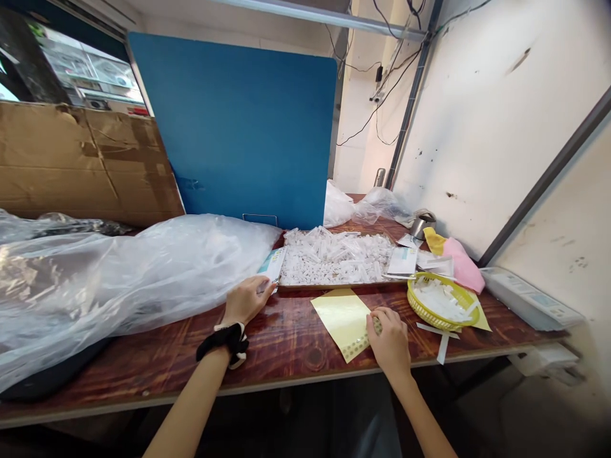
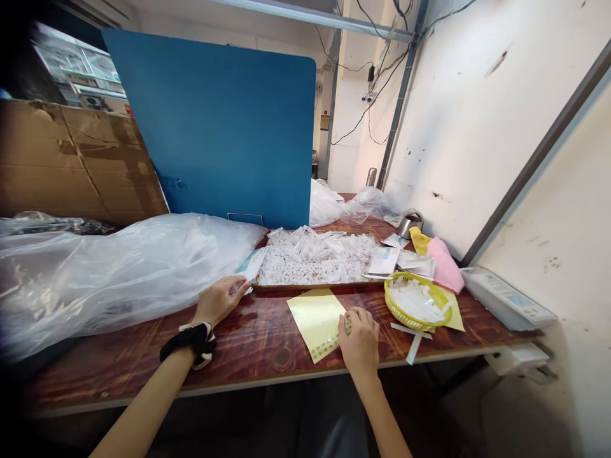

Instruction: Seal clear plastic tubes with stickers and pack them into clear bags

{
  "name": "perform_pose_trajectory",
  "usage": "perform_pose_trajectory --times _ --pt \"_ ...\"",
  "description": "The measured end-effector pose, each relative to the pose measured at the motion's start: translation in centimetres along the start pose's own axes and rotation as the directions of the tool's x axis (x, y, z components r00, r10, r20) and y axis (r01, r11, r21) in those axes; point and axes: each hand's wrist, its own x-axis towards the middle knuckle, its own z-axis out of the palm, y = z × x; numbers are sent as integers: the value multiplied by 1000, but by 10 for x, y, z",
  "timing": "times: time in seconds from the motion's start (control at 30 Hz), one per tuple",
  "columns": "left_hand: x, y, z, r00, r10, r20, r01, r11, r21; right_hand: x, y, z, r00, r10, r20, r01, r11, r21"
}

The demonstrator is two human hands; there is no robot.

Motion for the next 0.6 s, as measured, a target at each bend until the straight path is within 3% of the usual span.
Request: perform_pose_trajectory --times 0.17,0.27,0.33,0.4,0.47,0.53,0.6 --pt "0 -3 -4 987 90 -134 -92 996 -6 -7 2 4 1000 -29 -7 29 999 -28" --pt "-4 -5 -9 945 182 -272 -189 982 1 -5 5 4 997 -51 -50 50 999 -18" --pt "-8 -1 -13 872 305 -382 -320 947 26 12 5 1 992 -90 -88 91 996 9" --pt "-12 9 -15 803 442 -399 -463 885 47 45 1 0 984 -151 -90 154 988 27" --pt "-13 26 -14 742 582 -332 -610 792 28 89 -6 4 975 -222 -9 222 974 40" --pt "-11 48 -11 654 715 -248 -746 664 -49 133 -15 18 951 -275 145 289 953 -87" --pt "-9 69 -5 578 796 -179 -816 559 -150 166 -20 36 930 -297 218 329 936 -127"
